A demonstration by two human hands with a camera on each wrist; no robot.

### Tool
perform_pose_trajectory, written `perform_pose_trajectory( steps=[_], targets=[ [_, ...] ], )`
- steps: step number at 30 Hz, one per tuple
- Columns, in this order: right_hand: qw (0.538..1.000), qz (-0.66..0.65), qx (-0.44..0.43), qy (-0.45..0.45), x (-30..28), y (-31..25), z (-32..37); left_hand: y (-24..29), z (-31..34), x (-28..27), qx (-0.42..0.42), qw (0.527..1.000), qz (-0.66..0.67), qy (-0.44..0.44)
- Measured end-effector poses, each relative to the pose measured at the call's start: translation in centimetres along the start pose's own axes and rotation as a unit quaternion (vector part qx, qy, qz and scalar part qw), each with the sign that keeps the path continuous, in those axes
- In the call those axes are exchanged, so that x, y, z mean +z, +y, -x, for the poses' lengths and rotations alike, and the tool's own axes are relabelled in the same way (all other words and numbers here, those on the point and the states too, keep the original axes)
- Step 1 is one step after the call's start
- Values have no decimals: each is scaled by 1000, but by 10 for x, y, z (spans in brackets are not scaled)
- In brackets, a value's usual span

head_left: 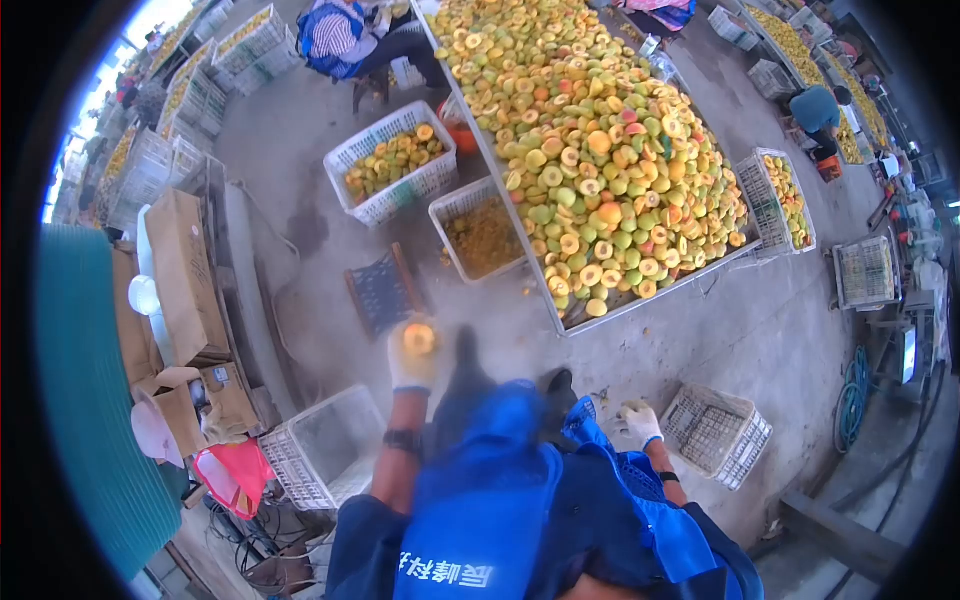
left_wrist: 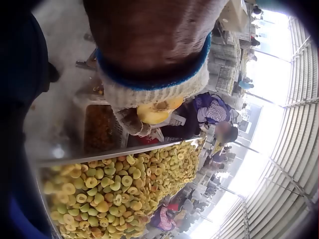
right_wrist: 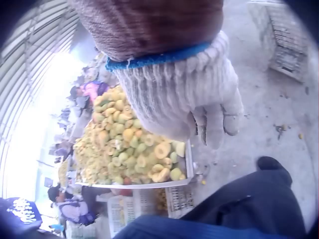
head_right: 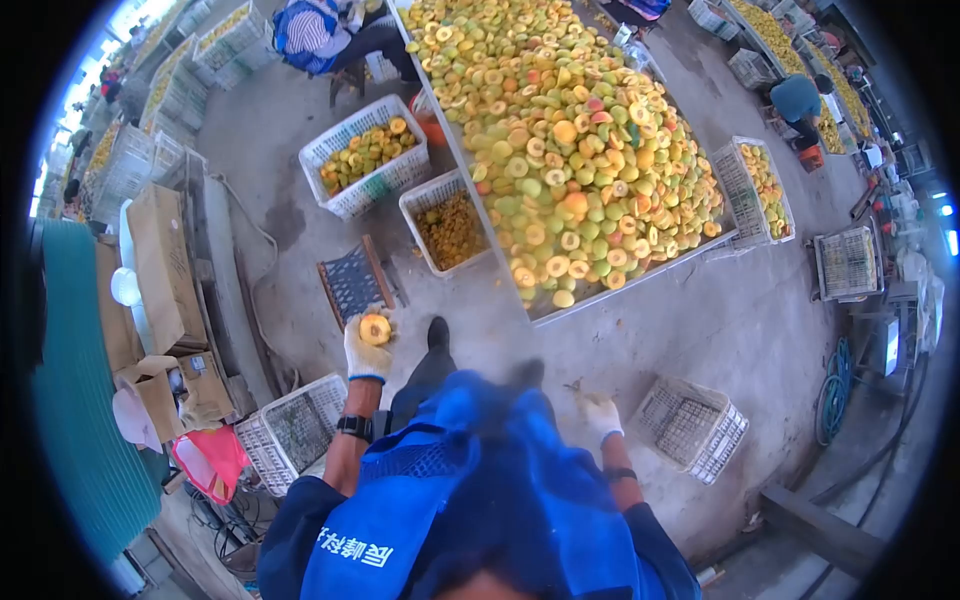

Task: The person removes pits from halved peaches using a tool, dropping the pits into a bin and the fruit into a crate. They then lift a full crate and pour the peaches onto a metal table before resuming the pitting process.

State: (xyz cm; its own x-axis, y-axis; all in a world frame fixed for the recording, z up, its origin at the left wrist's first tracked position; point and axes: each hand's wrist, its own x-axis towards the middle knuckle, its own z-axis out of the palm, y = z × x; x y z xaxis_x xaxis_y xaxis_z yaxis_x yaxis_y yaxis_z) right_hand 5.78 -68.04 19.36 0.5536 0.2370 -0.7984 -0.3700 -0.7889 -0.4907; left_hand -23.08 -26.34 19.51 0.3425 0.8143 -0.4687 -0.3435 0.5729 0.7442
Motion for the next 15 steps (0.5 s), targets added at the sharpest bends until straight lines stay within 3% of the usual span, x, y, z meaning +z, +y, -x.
perform_pose_trajectory(
  steps=[1, 3, 6, 9, 13, 14, 15],
  targets=[
    [1000, 4, 6, 1, 7, 20, -2, 19, -4, 10, -79, 981, 173, 28],
    [992, 120, 19, -25, 25, 80, -26, 40, -26, 8, -127, 971, 204, 15],
    [989, 148, 12, 1, 64, 5, 49, 52, -55, 11, -146, 976, 160, -30],
    [991, 130, -8, 12, 87, 24, 45, 52, -88, 22, -189, 965, 181, -1],
    [986, 157, -55, 1, 96, 28, 17, 54, -114, 15, -220, 965, 123, -66],
    [990, 143, -9, 5, 92, 9, 14, 53, -120, 19, -219, 968, 120, 3],
    [991, 128, 38, 7, 90, -5, 11, 55, -124, 18, -215, 970, 113, 1]
  ],
)
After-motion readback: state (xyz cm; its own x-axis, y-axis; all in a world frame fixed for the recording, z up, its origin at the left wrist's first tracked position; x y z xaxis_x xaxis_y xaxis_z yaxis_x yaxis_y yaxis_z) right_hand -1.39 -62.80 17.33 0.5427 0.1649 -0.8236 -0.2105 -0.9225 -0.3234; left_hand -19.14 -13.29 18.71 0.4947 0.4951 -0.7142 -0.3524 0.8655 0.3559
